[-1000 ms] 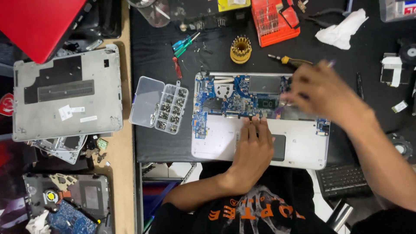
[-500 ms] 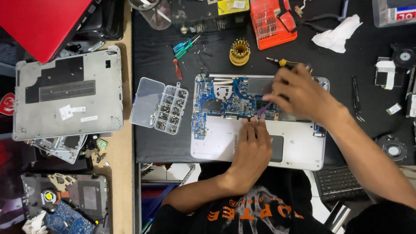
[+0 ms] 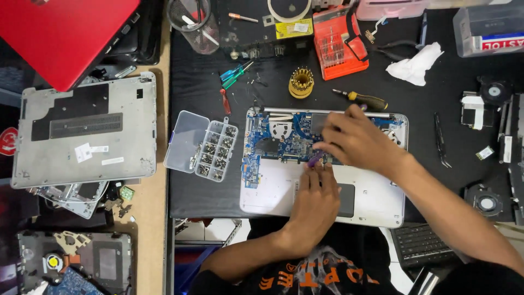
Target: Reinstalling a motherboard into a laptop chassis, including seating the board and connecting internal ribbon cables.
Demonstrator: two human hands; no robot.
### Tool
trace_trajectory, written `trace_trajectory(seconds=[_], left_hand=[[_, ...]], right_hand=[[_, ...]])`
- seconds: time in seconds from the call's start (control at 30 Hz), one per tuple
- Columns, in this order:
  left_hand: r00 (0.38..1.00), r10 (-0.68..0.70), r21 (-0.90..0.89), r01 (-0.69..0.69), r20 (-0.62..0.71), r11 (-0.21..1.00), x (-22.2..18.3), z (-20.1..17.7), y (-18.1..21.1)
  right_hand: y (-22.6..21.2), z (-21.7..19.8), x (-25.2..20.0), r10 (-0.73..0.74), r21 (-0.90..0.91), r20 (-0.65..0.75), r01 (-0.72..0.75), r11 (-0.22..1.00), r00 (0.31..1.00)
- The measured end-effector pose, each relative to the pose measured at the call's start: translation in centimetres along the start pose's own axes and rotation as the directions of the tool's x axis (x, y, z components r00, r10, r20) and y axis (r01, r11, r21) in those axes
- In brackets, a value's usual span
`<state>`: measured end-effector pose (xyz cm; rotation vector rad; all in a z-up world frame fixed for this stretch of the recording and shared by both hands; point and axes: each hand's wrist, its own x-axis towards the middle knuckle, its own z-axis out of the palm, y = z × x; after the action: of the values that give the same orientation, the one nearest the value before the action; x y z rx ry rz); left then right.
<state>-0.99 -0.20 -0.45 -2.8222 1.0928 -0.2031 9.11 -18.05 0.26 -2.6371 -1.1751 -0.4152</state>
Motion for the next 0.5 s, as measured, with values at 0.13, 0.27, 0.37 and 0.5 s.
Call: trace_trajectory(seconds=[0.13,0.27,0.37,0.5], left_hand=[[0.998,0.015,-0.001,-0.015,0.053,1.0,-0.1,0.1,0.0],[1.0,-0.003,-0.008,0.003,-0.026,1.0,0.1,0.1,-0.2],[1.0,0.004,-0.018,-0.005,-0.019,1.0,0.0,-0.1,-0.3],[0.999,0.032,-0.014,-0.032,0.023,0.999,-0.1,-0.2,-0.5]], right_hand=[[2.4,0.7,-0.9,0.118,-0.002,-0.037,-0.118,0.993,0.992],[1.1,0.7,-0.3,0.065,0.036,-0.065,-0.063,0.997,0.996],[1.7,0.5,-0.4,0.061,-0.053,-0.05,-0.063,0.997,0.997],[1.5,0.5,0.0,0.143,0.071,-0.084,-0.137,0.988,0.986]])
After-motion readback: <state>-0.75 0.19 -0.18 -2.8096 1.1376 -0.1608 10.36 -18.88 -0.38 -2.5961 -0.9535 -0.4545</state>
